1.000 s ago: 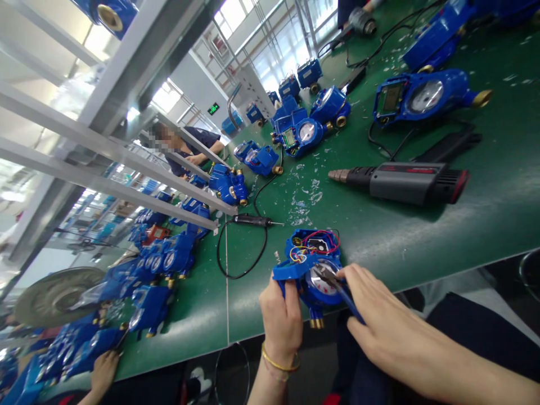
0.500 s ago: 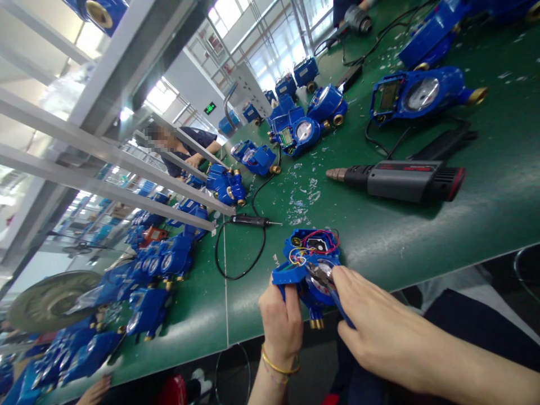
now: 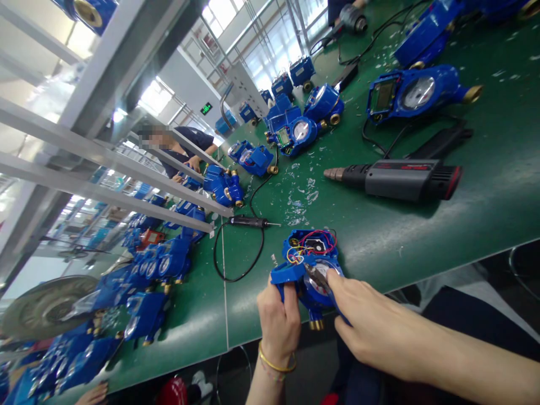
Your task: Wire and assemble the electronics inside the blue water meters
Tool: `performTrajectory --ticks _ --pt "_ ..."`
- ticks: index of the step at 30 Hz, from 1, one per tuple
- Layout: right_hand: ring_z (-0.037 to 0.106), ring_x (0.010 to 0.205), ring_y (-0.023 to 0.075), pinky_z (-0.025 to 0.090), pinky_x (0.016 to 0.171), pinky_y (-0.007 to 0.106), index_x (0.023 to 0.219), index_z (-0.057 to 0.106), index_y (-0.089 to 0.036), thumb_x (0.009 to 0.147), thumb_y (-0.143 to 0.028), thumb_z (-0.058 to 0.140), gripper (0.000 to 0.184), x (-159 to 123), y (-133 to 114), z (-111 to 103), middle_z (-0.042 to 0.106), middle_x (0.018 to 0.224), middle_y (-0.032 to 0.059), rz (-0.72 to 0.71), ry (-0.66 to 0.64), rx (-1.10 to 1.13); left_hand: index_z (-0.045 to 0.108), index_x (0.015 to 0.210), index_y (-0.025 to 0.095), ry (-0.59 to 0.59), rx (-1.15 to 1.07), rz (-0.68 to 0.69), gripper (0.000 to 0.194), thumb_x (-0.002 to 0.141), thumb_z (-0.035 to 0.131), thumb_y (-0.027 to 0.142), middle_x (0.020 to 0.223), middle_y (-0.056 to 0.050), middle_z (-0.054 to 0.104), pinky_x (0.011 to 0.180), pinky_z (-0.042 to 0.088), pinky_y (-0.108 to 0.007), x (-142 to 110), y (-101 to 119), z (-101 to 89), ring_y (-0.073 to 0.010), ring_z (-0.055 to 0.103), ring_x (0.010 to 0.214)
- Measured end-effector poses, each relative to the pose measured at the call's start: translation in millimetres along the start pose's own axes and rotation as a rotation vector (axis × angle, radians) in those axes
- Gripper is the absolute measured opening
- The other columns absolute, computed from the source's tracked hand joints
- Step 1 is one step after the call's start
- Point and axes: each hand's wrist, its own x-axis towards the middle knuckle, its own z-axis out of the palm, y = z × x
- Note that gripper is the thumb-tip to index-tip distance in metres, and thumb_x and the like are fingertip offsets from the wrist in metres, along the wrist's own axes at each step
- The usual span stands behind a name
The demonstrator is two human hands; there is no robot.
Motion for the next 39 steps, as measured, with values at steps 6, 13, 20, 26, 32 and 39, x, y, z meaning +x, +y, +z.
performTrajectory --ticks 6,13,20,26,32,39 --pt "0.061 0.111 0.0293 0.051 0.088 0.04 0.129 0.048 -0.007 0.086 -0.019 0.035 0.046 -2.1 0.3 7.0 0.06 0.124 0.0223 0.032 0.075 0.227 0.052 0.064 0.02 -0.031 -0.083 -0.08 0.035 0.096 0.038 0.028 0.059 -0.002 0.062 0.05 0.036 -0.024 4.9 -3.6 1.9 -0.0135 0.055 0.05" --pt "0.064 0.098 0.0244 0.052 0.083 0.036 0.11 0.055 -0.017 0.084 -0.022 0.035 0.033 -8.4 6.5 2.6 0.066 0.11 0.0137 0.036 0.263 0.248 0.05 0.064 0.021 -0.071 -0.189 -0.211 0.038 0.097 0.038 0.035 0.051 0.001 0.057 0.052 0.037 -0.025 6.5 -2.0 0.3 -0.0133 0.054 0.046" --pt "0.057 0.101 0.0266 0.047 0.089 0.043 0.103 0.053 -0.015 0.079 -0.018 0.04 0.027 -6.8 12.4 4.4 0.059 0.106 0.0145 -0.033 0.458 0.052 0.051 0.066 0.02 -0.084 -0.318 -0.294 0.038 0.096 0.04 0.04 0.049 0.002 0.055 0.051 0.037 -0.024 10.4 2.6 -1.9 -0.0119 0.051 0.044" --pt "0.059 0.088 0.0236 0.044 0.08 0.039 0.103 0.055 -0.018 0.09 -0.031 0.036 0.026 -1.8 44.2 -14.3 0.062 0.097 0.0088 0.049 0.493 0.095 0.052 0.058 0.017 -0.229 -0.551 -0.48 0.043 0.091 0.048 0.045 0.044 0.002 0.054 0.045 0.036 -0.022 28.5 5.9 -14.2 -0.009 0.045 0.037" --pt "0.051 0.062 0.0142 0.039 0.061 0.027 0.08 0.055 -0.02 0.091 -0.056 0.042 0.039 10.0 41.3 -37.2 0.056 0.067 -0.0007 -0.005 0.553 0.334 0.05 0.046 0.017 -0.179 -0.489 -0.51 0.056 0.09 0.047 0.053 0.037 0.002 0.046 0.045 0.033 -0.023 46.9 12.1 -23.4 -0.0083 0.039 0.034" --pt "0.056 0.068 0.015 0.043 0.064 0.026 0.087 0.059 -0.019 0.082 -0.059 0.058 0.04 23.6 17.4 -28.2 0.063 0.076 0.0009 -0.088 0.506 0.367 0.039 0.047 0.019 -0.009 -0.277 -0.366 0.058 0.092 0.042 0.054 0.045 0.004 0.036 0.05 0.024 -0.026 55.3 13.1 -23.3 -0.0096 0.033 0.046"
